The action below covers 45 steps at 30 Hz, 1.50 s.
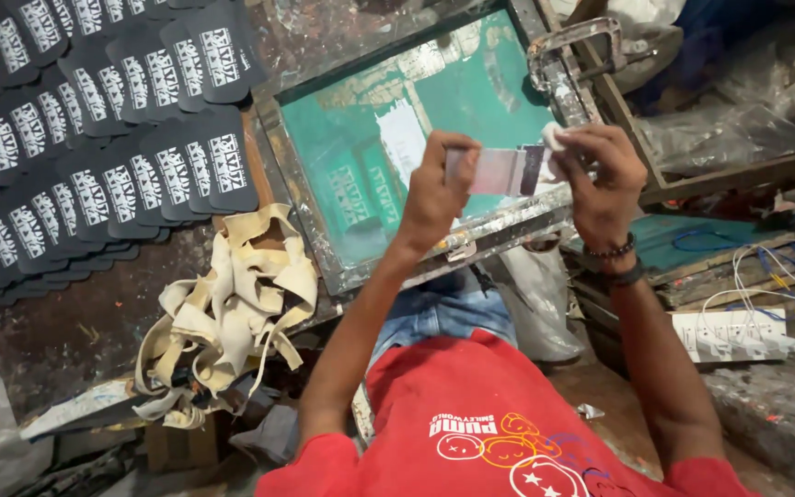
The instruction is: Cleaning and preparing a printing screen using solvent and a cloth in a screen printing shop.
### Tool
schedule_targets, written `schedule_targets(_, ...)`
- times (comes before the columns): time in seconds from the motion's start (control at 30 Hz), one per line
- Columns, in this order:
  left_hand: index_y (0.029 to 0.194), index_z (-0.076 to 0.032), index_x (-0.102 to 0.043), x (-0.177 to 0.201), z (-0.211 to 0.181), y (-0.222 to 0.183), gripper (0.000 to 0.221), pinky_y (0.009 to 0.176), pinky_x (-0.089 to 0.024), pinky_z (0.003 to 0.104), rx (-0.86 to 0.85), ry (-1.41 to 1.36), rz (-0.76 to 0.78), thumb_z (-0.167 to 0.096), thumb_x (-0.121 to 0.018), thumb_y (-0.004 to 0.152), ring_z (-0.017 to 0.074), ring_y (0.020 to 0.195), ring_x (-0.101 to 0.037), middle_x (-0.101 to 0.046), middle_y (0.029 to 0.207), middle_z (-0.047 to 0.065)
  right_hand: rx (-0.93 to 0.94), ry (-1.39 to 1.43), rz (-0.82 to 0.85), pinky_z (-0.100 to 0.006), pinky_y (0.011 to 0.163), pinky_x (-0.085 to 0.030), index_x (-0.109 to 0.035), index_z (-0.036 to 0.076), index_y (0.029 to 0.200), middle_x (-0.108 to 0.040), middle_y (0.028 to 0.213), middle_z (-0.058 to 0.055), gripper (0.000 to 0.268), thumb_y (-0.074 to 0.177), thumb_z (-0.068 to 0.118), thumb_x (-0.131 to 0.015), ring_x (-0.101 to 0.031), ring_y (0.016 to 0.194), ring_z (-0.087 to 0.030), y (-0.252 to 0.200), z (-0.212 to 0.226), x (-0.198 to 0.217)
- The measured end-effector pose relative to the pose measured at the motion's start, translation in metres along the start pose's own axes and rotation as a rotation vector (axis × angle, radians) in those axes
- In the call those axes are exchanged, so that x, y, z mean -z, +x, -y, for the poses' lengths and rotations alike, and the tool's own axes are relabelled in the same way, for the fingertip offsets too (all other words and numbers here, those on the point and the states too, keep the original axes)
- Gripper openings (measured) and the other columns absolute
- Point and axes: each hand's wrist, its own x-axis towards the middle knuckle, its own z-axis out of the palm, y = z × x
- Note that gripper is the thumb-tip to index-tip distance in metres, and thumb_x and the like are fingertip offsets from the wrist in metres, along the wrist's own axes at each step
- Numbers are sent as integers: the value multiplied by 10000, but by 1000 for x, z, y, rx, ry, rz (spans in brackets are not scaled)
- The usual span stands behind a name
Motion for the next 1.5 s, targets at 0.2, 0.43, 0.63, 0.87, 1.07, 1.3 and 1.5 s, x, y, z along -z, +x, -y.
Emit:
schedule_targets(0.2, 1266, -124, -594, 7, -44, -22, 285, 592, -431, 314, -1036, 1288, 118, -135, -667, 990, 164, 688, -570, -570, 843, 19, -16, 69, -53, -242, 845, -540, -708, -7, 1233, -653, 1262, -104, 212, 1043, -100, -708, -656, 1039, -140, -5, -24, 7)
schedule_targets(0.43, 1242, -135, -629, 15, -64, -17, 301, 556, -372, 266, -1226, 1588, 258, -122, -671, 944, 105, 655, -523, -494, 778, -26, 10, -19, 53, -278, 803, -539, -714, -3, 1189, -666, 1200, -114, 212, 999, -93, -747, -666, 1012, -159, -6, 18, 6)
schedule_targets(0.63, 1214, -149, -615, 15, -66, -14, 279, 557, -341, 253, -1327, 1664, 266, -99, -654, 942, 102, 667, -542, -501, 771, -21, 19, -82, 230, -282, 797, -594, -750, 40, 1179, -661, 1150, -101, 225, 1020, -108, -691, -712, 925, -168, -2, 27, -4)
schedule_targets(0.87, 1200, -132, -616, 25, -71, -5, 206, 518, -302, 232, -1551, 1610, 269, -129, -640, 996, 69, 606, -485, -464, 728, -53, -376, 392, 204, -226, 781, -553, -673, -8, 1272, -688, 1148, -35, 221, 1056, 36, -665, -667, 922, -91, -15, -23, 2)
schedule_targets(1.07, 1172, -128, -614, 21, -79, 1, 170, 519, -328, 246, -1654, 1620, 401, -164, -589, 1008, 90, 594, -486, -461, 697, -46, -500, 396, 290, -221, 852, -533, -668, -35, 1292, -717, 1127, -36, 314, 1035, 144, -693, -649, 1000, -73, -22, -23, 5)
schedule_targets(1.3, 1140, -89, -602, 16, -75, 15, 187, 480, -299, 268, -1805, 1685, 504, -152, -587, 965, 126, 568, -478, -475, 671, -22, -505, 462, 329, -234, 827, -538, -662, -18, 1340, -714, 1120, -25, 375, 1003, 144, -697, -644, 965, -68, -16, -4, 4)
schedule_targets(1.5, 1103, -92, -608, 0, -73, 23, 197, 451, -314, 283, -1851, 1671, 563, -158, -573, 921, 130, 527, -476, -484, 632, 1, -514, 370, 294, -260, 765, -561, -686, -16, 1271, -745, 1043, -54, 416, 918, 189, -770, -668, 883, -85, -18, -24, -1)
